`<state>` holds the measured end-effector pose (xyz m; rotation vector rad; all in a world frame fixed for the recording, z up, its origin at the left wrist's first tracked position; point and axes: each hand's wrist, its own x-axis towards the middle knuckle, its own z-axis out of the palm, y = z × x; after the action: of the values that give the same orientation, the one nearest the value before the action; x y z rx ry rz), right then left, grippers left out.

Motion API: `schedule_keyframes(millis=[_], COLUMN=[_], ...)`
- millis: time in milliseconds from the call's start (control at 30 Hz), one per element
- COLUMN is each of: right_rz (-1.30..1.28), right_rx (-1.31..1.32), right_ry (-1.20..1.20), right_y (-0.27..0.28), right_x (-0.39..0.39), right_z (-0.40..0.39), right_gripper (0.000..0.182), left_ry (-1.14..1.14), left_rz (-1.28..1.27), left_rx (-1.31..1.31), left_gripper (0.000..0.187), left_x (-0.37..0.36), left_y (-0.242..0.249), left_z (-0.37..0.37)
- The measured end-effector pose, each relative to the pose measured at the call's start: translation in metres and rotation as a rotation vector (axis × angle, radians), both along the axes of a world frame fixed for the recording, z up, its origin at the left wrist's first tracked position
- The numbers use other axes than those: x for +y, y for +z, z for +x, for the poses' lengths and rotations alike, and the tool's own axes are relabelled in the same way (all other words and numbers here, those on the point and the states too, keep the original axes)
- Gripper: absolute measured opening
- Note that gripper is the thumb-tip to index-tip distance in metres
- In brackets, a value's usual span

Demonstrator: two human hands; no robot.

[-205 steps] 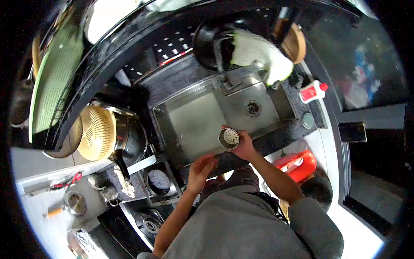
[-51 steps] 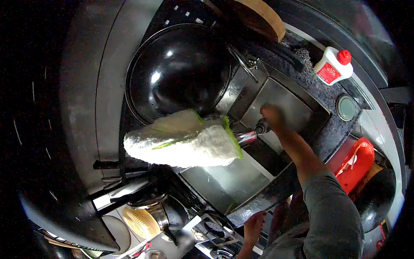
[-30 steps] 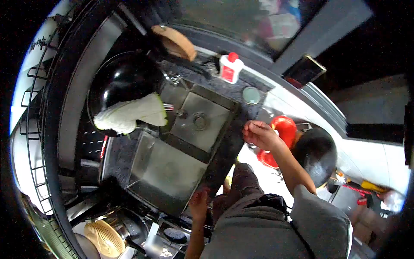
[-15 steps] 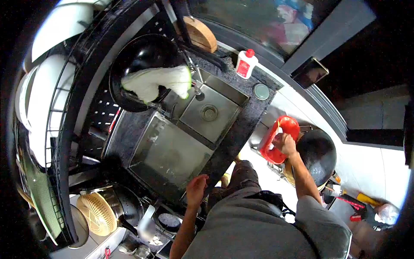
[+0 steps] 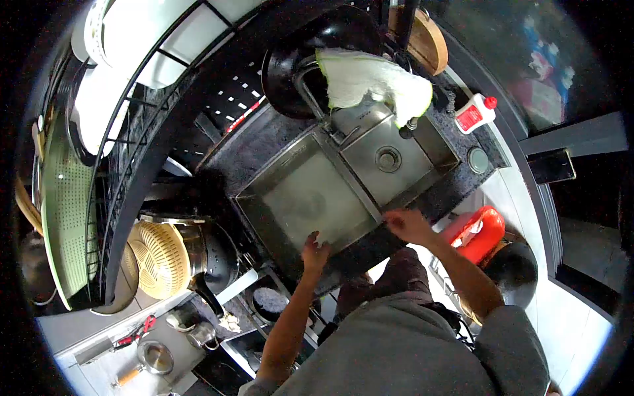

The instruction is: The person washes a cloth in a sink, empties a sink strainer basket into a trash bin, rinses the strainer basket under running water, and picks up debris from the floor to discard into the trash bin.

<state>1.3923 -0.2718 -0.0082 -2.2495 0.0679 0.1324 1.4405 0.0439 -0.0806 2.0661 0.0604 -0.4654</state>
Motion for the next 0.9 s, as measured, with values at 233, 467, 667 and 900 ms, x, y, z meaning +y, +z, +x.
schedule_keyframes(millis=[233, 467, 667, 900], right_rz=[-0.242, -0.169, -0.23, 0.091], right_rx=[0.145, 0.48, 0.317, -0.091], right_ry=[0.317, 0.457, 0.213, -0.02], right_y=[-0.086, -0.152, -0.32, -0.333], right_x=[0.1, 0.138, 0.188, 0.198], right_z=[0.066, 0.119, 0.088, 0.1], right_gripper=[0.025, 0.02, 0.019, 0.027], left_ry=[-0.198, -0.505, -0.518, -0.42], left_rz=[0.304, 0.719, 0.509, 0.867], left_rx=[0.102, -0.231, -1.245, -0.17], left_gripper=[0.059, 0.069, 0.064, 0.074], left_x=[0.028, 0.007, 0.08, 0.007], left_y=[-0.117, -0.118, -0.324, -0.231], left_z=[0.06, 0.079, 0.085, 0.109])
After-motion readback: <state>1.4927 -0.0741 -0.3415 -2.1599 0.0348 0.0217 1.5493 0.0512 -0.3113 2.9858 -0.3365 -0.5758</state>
